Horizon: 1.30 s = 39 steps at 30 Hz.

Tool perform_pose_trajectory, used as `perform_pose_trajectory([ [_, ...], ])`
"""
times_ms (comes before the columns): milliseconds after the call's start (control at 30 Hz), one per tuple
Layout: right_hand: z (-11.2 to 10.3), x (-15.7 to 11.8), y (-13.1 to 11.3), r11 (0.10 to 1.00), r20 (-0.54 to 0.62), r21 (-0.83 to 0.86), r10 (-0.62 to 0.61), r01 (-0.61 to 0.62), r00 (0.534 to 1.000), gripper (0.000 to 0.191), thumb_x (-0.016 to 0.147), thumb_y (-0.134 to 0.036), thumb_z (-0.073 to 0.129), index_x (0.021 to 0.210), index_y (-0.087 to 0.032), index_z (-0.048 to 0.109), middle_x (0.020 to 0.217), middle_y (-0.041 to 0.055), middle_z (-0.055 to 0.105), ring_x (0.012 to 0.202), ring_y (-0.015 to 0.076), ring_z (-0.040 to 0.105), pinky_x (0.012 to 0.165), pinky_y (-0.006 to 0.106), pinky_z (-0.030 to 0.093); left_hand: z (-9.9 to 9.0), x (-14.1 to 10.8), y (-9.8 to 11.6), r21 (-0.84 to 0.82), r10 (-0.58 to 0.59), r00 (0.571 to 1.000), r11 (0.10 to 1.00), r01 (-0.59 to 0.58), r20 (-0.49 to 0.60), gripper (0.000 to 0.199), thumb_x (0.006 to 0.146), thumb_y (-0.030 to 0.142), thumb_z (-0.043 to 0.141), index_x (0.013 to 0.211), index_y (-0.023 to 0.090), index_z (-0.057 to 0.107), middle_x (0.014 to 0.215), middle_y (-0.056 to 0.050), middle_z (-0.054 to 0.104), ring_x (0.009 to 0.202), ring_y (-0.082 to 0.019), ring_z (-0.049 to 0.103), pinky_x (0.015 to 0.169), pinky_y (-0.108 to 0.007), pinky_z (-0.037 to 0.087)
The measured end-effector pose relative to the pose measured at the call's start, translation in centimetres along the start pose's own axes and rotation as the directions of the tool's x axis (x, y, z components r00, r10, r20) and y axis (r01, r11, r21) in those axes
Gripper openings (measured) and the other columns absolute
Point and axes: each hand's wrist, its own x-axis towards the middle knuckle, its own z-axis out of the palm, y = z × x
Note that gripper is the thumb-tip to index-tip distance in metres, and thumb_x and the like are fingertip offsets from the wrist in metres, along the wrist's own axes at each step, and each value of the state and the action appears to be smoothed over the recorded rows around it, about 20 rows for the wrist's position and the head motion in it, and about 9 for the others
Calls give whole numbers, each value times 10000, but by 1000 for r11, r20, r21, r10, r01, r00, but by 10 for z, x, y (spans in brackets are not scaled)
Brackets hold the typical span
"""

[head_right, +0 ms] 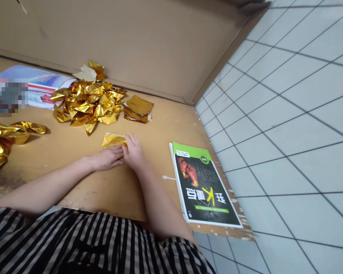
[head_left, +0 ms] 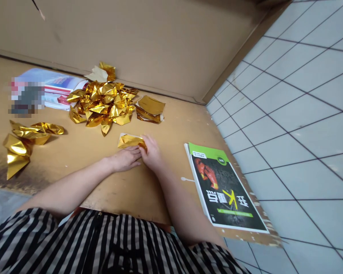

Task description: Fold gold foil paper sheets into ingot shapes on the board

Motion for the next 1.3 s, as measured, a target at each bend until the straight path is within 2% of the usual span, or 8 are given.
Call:
perform_pose_trajectory([
  [133, 18, 4, -4, 991, 83, 137, -22, 11, 996, 485, 928, -306, 361, 1380, -179, 481, 1426, 120, 512, 1353, 235, 426, 1140, 469, 330, 1, 1, 0, -42, -16, 1000, 999, 15, -17, 319, 938, 330, 502, 1170, 140, 613, 1230, -139, 651, 1220, -260, 553, 1043, -426, 442],
  [333, 18, 6, 1, 991, 207, 105, 55, -78, 977, 566, 958, -443, 314, 1400, -120, 456, 1456, 160, 471, 1385, 252, 384, 1166, 471, 273, -4, -2, -3, -77, -17, 999, 997, 20, 46, 440, 926, 365, 507, 1297, 130, 535, 1405, -157, 525, 1354, -274, 422, 1105, -444, 373],
  [500, 20, 5, 5, 993, 233, 90, 58, -81, 971, 626, 963, -541, 270, 1426, -153, 435, 1493, 143, 430, 1410, 248, 347, 1179, 458, 249, -7, -10, -19, 5, -209, 975, 978, 209, 77, 657, 944, 514, 401, 1447, 95, 354, 1528, -187, 348, 1438, -297, 271, 1161, -441, 263],
  [633, 23, 5, 9, 994, 223, 83, 50, -70, 974, 625, 963, -555, 264, 1430, -176, 434, 1487, 134, 440, 1406, 251, 354, 1178, 471, 250, -11, -12, -33, 98, -399, 916, 915, 393, 53, 631, 962, 495, 346, 1420, 64, 400, 1522, -200, 351, 1433, -307, 282, 1167, -440, 253],
  [700, 24, 6, 11, 995, 213, 85, 37, -57, 976, 608, 965, -546, 264, 1431, -193, 432, 1480, 125, 450, 1399, 249, 363, 1175, 476, 256, -14, -11, -37, 118, -441, 897, 892, 436, 24, 590, 958, 445, 377, 1407, 65, 425, 1515, -193, 368, 1426, -300, 302, 1168, -440, 259],
  [933, 24, 5, 11, 996, 210, 83, 21, -39, 977, 517, 945, -380, 380, 1418, -181, 442, 1461, 133, 466, 1386, 246, 377, 1174, 485, 257, -25, -11, -44, 60, -443, 897, 895, 442, 3, 506, 907, 337, 480, 1363, 119, 507, 1476, -151, 446, 1395, -273, 372, 1166, -426, 283],
  [1067, 22, 5, 14, 994, 214, 80, 54, -72, 975, 527, 894, -267, 441, 1412, -171, 449, 1469, 137, 455, 1397, 246, 361, 1179, 487, 252, -31, -12, -45, 8, -458, 889, 889, 458, 16, 516, 867, 298, 522, 1357, 134, 523, 1474, -134, 454, 1386, -264, 388, 1174, -418, 268],
  [1300, 8, 3, 34, 982, 214, 108, 126, -152, 969, 542, 837, -198, 488, 1380, -186, 498, 1460, 127, 477, 1393, 252, 377, 1178, 511, 247, -33, -14, -51, -112, -467, 884, 879, 464, 4, 530, 815, 253, 554, 1335, 152, 556, 1467, -98, 471, 1375, -244, 408, 1175, -372, 271],
])
